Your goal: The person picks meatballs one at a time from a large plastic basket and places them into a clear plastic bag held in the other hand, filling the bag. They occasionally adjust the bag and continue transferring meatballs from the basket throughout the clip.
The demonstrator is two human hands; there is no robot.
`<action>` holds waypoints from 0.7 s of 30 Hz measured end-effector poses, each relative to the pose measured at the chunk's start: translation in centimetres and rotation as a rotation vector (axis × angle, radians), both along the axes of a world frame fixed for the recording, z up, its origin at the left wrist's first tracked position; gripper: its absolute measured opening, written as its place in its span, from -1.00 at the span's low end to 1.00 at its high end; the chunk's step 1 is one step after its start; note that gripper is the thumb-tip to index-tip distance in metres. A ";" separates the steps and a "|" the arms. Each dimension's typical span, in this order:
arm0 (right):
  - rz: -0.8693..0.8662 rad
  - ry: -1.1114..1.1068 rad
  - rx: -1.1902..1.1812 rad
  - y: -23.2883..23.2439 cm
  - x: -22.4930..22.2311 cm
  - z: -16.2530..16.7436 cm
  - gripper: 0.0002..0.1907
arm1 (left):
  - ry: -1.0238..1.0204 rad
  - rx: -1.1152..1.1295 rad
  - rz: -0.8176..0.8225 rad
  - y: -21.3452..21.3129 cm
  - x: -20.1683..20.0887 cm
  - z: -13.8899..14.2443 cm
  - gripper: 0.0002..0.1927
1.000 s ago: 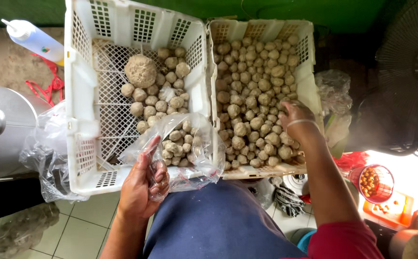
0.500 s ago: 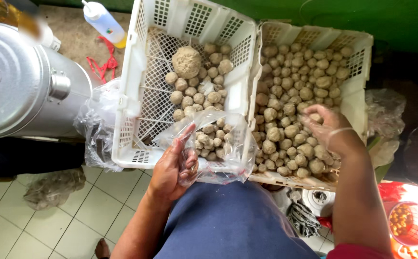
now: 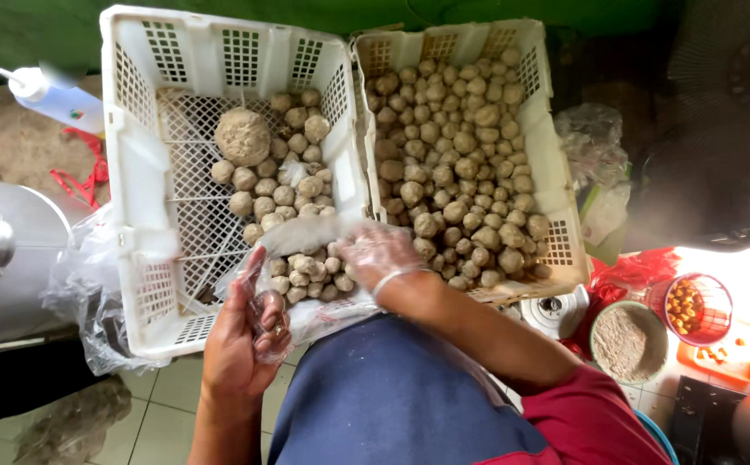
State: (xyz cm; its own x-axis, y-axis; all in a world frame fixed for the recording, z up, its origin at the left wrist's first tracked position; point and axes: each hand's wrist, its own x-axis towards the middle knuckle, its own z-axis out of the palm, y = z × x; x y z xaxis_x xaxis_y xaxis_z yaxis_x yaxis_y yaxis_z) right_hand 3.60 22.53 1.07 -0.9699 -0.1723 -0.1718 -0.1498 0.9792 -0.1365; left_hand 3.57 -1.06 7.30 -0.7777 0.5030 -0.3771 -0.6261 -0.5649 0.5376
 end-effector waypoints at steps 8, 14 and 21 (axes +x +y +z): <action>-0.472 -0.243 -0.763 15.0 0.9 -0.9 -0.71 | -0.031 -0.006 -0.059 1.7 -0.3 -1.2 -0.40; -0.558 -0.612 0.233 22.0 -3.4 -5.6 -0.50 | -0.092 -0.005 -0.052 1.6 -1.0 -0.2 -0.43; -0.562 -0.376 -0.078 20.7 -1.9 -1.7 -0.55 | -0.047 0.022 -0.047 1.1 -1.6 0.7 -0.42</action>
